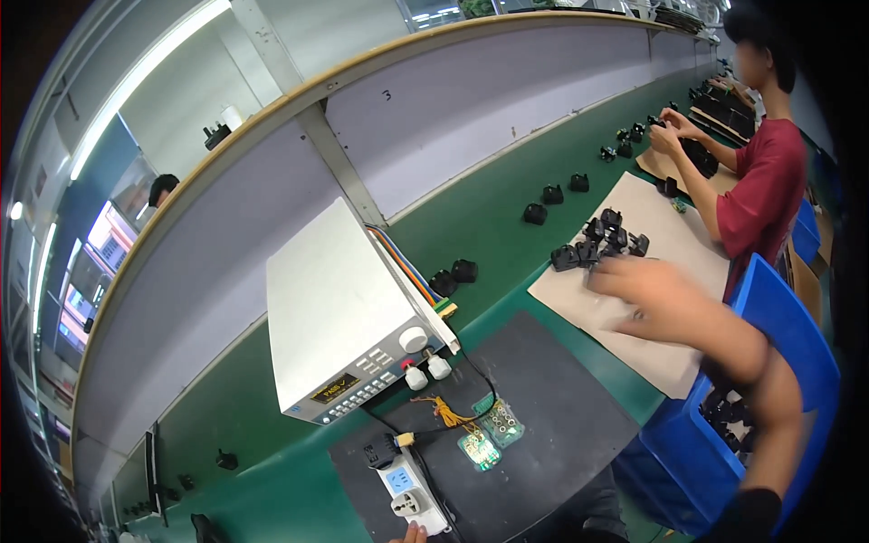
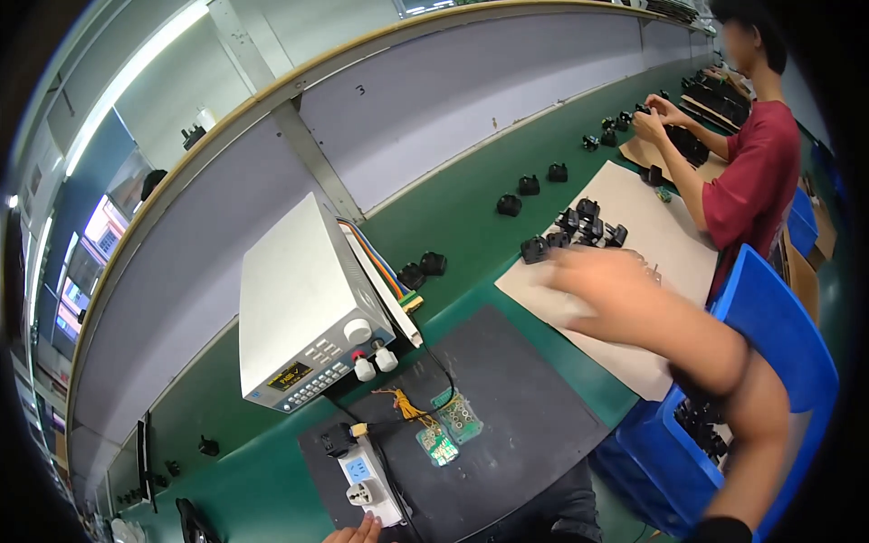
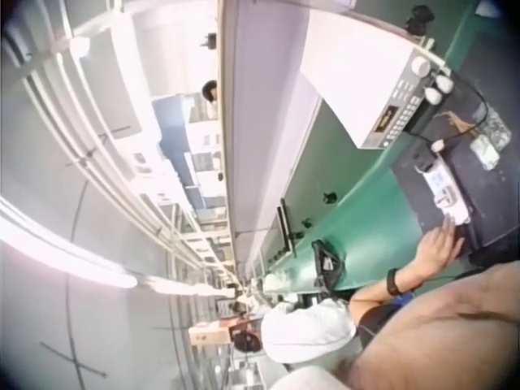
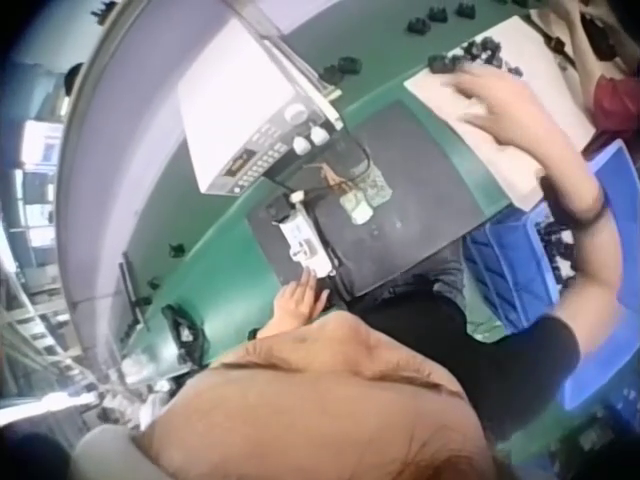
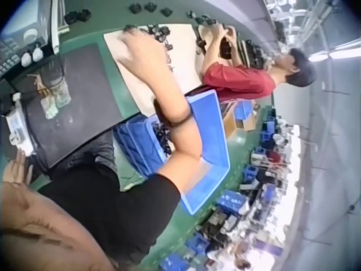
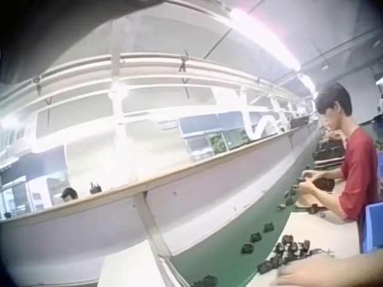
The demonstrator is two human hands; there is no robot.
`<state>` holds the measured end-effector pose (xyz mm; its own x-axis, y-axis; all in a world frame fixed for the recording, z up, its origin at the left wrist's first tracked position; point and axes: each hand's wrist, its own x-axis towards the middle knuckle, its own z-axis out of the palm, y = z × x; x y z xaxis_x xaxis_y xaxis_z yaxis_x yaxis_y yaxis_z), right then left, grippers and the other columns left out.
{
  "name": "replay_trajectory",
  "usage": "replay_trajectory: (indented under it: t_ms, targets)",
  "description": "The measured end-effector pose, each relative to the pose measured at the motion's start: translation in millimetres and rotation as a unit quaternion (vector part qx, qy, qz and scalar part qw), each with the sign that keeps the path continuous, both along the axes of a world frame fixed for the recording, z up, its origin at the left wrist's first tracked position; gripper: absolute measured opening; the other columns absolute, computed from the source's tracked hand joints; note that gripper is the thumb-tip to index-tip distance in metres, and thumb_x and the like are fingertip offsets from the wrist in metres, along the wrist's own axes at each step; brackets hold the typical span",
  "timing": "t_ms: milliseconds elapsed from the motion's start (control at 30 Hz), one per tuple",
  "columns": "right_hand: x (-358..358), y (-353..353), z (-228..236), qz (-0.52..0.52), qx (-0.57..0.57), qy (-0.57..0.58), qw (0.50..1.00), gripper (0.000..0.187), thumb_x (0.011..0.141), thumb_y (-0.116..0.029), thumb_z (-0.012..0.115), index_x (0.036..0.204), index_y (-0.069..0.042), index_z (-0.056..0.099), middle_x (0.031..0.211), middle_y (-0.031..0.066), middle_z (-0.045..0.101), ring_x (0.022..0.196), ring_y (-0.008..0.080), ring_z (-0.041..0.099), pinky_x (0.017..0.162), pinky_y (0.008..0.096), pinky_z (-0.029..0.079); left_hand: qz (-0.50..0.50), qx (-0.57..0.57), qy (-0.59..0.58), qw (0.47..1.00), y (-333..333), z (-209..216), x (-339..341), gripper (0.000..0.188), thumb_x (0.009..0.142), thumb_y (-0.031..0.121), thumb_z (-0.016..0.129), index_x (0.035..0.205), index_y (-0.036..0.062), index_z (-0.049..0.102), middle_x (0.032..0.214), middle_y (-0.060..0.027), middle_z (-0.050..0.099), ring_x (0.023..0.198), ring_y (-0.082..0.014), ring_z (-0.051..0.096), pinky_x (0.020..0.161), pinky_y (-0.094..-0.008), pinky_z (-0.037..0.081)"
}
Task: The person tests power adapters by plugging them into a power strip, connecting a cable, and removing them once the testing device displays a result. The person then places the tested adapters onto the table or into a blue bin.
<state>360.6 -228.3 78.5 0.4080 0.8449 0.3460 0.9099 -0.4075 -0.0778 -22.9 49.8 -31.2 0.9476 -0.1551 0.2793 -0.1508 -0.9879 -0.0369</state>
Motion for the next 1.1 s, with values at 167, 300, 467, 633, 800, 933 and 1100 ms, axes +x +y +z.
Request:
replay_trajectory:
  t_ms: [167, 300, 467, 633, 800, 933, 1100]
  targets:
    - [135, 218, -113, -0.051, -0.211, 0.070, 0.974, 0.100, 0.060, -0.022, 0.081, 0.144, -0.034, 0.028, 0.151, 0.0108, 0.023, 0.137, 0.0361, 0.026, 0.099, 0.0660, 0.031, 0.003, -0.016, -0.017, 1.000, 8, -22, 1, 0.046, 0.078, 0.023, 0.068, 0.115, -0.0035, 0.059, 0.109, -0.0194, 0.064, 0.064, -0.0231, 0.058, 0.054, -0.0330, 0.047]
    - [162, 265, -154, 0.030, -0.159, 0.202, 0.966, 0.095, 0.062, -0.023, 0.082, 0.141, -0.039, 0.032, 0.143, 0.0077, 0.037, 0.126, 0.0375, 0.038, 0.097, 0.0591, 0.038, 0.015, 0.018, 0.014, 1.000, 11, -39, -15, 0.043, 0.078, 0.019, 0.059, 0.115, -0.0019, 0.059, 0.112, -0.0199, 0.063, 0.060, -0.0199, 0.055, 0.048, -0.0309, 0.044]
    - [167, 264, -157, 0.049, -0.146, 0.139, 0.978, 0.074, 0.070, -0.017, 0.077, 0.134, -0.034, 0.043, 0.117, 0.0078, 0.055, 0.105, 0.0373, 0.052, 0.090, 0.0476, 0.046, 0.034, -0.079, -0.030, 0.996, 11, -60, -20, 0.042, 0.077, 0.017, 0.057, 0.115, -0.0017, 0.060, 0.112, -0.0206, 0.063, 0.058, -0.0197, 0.054, 0.047, -0.0296, 0.043]
    - [158, 164, -102, -0.050, -0.084, 0.087, 0.991, 0.066, 0.068, -0.018, 0.076, 0.128, -0.028, 0.049, 0.099, 0.0102, 0.061, 0.089, 0.0377, 0.059, 0.082, 0.0444, 0.048, 0.055, -0.109, -0.059, 0.991, 4, -58, -11, 0.039, 0.079, 0.017, 0.059, 0.113, -0.0019, 0.060, 0.111, -0.0227, 0.063, 0.058, -0.0212, 0.055, 0.048, -0.0314, 0.043]
    - [121, 64, -105, -0.158, -0.263, 0.072, 0.949, 0.063, 0.065, -0.026, 0.080, 0.122, -0.026, 0.056, 0.099, 0.0094, 0.067, 0.093, 0.0309, 0.064, 0.075, 0.0417, 0.051, -0.032, 0.021, 0.003, 0.999, 4, -16, 2, 0.038, 0.078, 0.021, 0.067, 0.107, -0.0037, 0.061, 0.102, -0.0232, 0.064, 0.067, -0.0251, 0.058, 0.055, -0.0329, 0.046]
    - [83, 46, -90, -0.227, -0.217, 0.086, 0.945, 0.060, 0.065, -0.030, 0.081, 0.118, -0.015, 0.058, 0.095, 0.0129, 0.067, 0.089, 0.0302, 0.065, 0.073, 0.0414, 0.052, 0.009, 0.000, -0.044, 0.999, -2, -12, 10, 0.036, 0.077, 0.023, 0.071, 0.104, 0.0009, 0.063, 0.094, -0.0180, 0.065, 0.068, -0.0245, 0.059, 0.056, -0.0341, 0.047]
    - [-3, 76, -52, 0.080, 0.083, 0.591, 0.799, 0.042, 0.092, -0.037, 0.058, 0.113, -0.001, 0.060, 0.105, 0.0086, 0.067, 0.091, 0.0139, 0.063, 0.075, 0.0288, 0.051, 0.015, -0.094, -0.032, 0.995, 11, 28, 14, 0.029, 0.077, 0.011, 0.070, 0.104, 0.0032, 0.064, 0.092, -0.0105, 0.066, 0.073, -0.0254, 0.062, 0.059, -0.0354, 0.049]
